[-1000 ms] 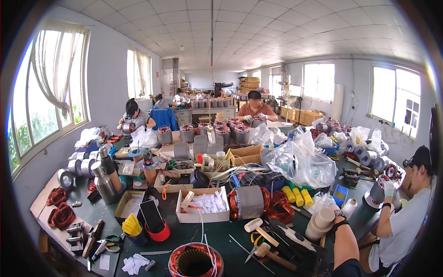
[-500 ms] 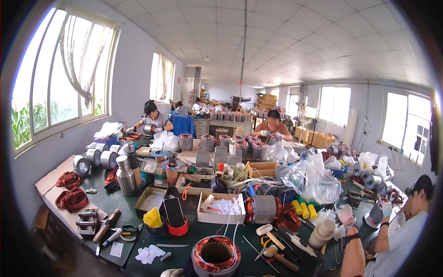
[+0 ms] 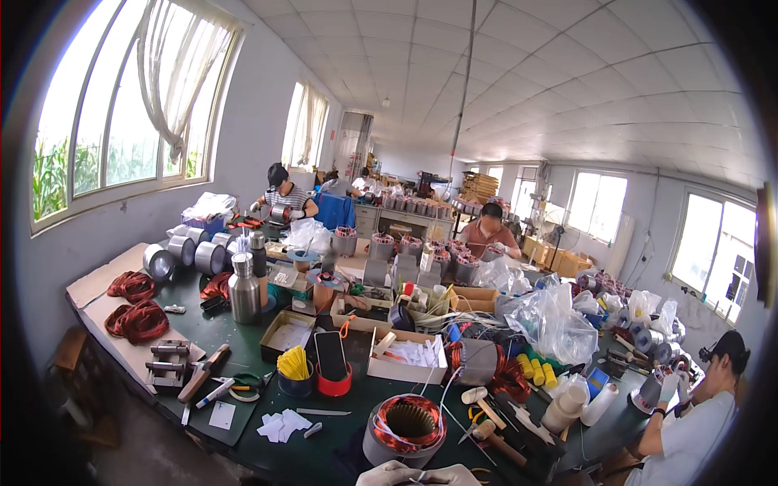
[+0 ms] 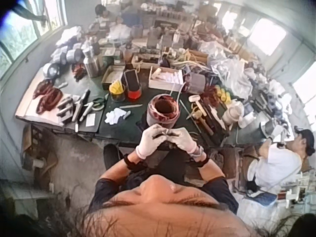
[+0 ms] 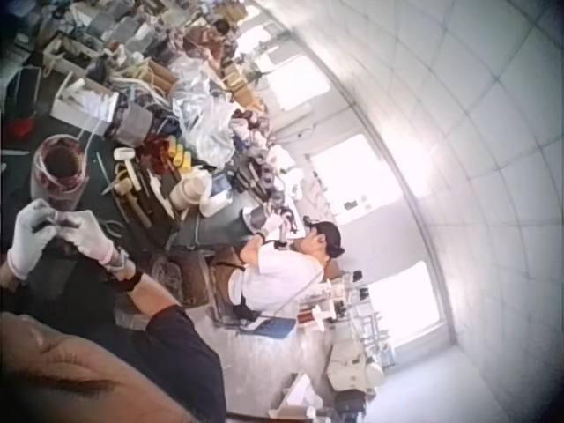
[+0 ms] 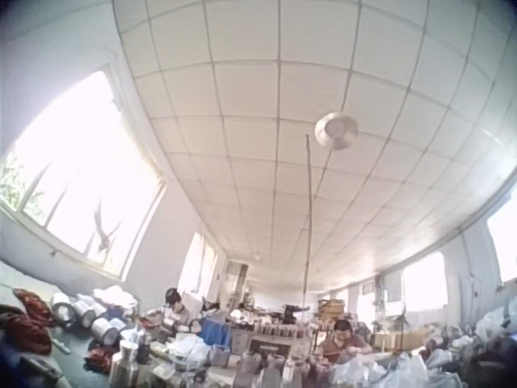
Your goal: Winding wires through a motor stator and securing them with tape and scissors.
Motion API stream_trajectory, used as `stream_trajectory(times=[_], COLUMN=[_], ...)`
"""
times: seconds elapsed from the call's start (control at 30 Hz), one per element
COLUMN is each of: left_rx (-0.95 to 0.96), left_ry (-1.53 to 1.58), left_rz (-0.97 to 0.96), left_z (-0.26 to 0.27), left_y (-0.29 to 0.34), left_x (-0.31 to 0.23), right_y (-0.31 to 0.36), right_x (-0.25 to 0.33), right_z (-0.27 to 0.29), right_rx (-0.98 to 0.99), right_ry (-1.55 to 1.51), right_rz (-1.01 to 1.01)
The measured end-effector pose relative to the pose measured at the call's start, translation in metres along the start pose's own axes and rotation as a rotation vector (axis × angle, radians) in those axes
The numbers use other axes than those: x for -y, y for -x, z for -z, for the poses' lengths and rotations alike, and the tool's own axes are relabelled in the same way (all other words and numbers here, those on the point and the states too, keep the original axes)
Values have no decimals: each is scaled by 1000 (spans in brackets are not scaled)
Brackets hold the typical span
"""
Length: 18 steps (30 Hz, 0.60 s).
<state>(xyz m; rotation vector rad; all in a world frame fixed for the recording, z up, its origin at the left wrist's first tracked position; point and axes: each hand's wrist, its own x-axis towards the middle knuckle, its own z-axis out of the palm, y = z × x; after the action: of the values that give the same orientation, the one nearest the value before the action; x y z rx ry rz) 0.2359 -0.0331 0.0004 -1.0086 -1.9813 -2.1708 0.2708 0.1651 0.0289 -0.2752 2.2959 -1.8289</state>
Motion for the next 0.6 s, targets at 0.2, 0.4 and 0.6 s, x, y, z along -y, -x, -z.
stream_trajectory(times=[0.2, 0.4, 0.6], left_rx=[-212, -341, -135], left_ry=[42, 451, 403], left_rz=[93, 370, 341], left_z=[25, 38, 44], left_y=[9, 14, 18], left_x=[-3, 9, 8], right_y=[-13, -11, -14], right_x=[-3, 13, 20], right_z=[-40, -55, -40], right_rx=[-125, -180, -41], right_ry=[240, 587, 691], right_rz=[122, 378, 446])
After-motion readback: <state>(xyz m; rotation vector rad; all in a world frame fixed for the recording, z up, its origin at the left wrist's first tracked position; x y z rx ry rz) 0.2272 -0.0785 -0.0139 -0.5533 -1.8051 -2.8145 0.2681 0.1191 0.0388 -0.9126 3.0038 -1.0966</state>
